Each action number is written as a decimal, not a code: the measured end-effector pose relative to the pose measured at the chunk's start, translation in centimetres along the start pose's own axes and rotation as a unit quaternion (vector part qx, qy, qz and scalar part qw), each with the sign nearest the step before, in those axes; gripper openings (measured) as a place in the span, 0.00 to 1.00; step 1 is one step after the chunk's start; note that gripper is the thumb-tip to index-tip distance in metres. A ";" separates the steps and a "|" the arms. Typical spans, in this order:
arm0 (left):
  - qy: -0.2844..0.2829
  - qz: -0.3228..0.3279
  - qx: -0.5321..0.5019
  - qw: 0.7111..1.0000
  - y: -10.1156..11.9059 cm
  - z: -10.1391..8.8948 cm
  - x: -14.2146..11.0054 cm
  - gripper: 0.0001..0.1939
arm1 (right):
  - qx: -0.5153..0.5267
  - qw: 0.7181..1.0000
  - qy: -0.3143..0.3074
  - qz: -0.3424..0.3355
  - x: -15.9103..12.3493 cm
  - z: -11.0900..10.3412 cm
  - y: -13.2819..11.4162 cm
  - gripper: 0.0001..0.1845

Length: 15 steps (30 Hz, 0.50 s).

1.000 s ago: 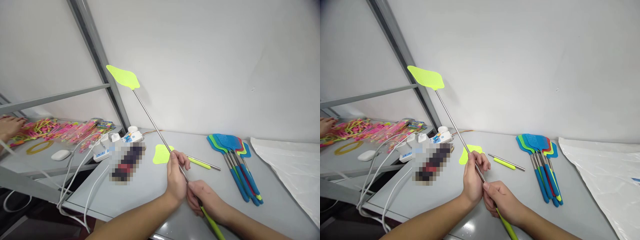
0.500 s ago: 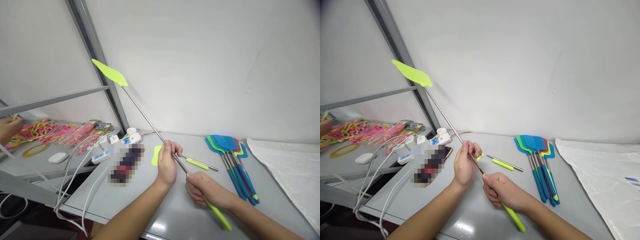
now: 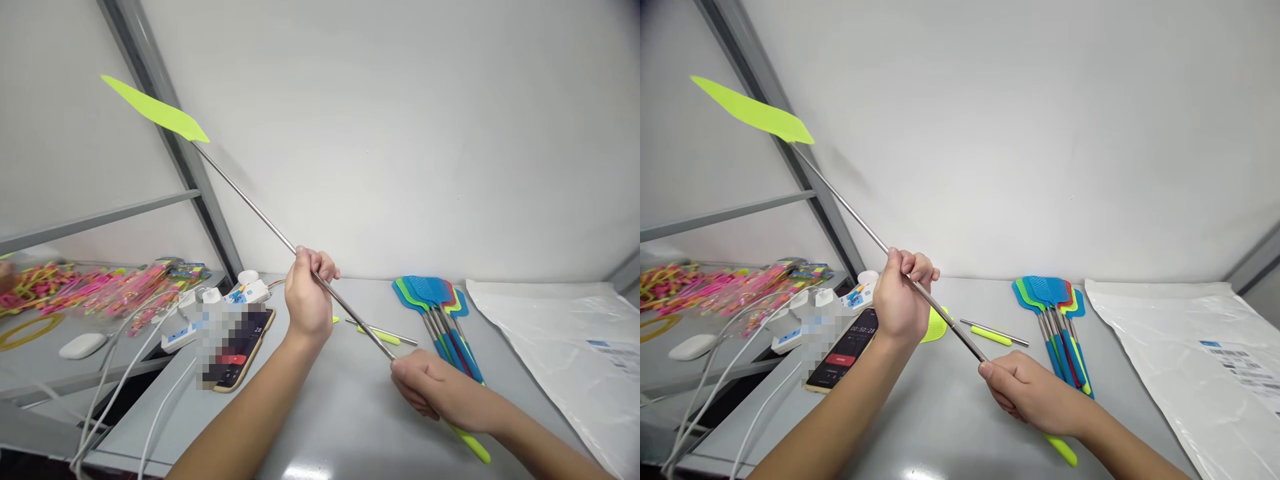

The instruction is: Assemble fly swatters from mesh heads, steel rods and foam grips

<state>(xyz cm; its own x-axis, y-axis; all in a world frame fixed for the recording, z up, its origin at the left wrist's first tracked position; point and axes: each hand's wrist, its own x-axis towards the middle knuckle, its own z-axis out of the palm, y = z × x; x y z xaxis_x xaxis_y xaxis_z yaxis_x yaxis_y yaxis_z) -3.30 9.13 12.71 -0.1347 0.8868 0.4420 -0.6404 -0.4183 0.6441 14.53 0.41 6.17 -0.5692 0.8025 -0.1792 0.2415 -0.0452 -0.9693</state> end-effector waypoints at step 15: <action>-0.084 -0.161 0.113 0.977 -4.5 -0.7 -9.9 0.20 | -0.334 0.925 0.179 -0.037 -1.8 0.6 0.4 0.18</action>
<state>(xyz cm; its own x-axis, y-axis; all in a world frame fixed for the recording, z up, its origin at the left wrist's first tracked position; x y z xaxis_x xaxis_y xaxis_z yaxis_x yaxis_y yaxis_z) 0.35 2.34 4.99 0.1844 0.9427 0.2782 -0.4437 -0.1727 0.8794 15.19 -1.36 5.97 -0.3366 0.9393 0.0666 0.7122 0.3002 -0.6346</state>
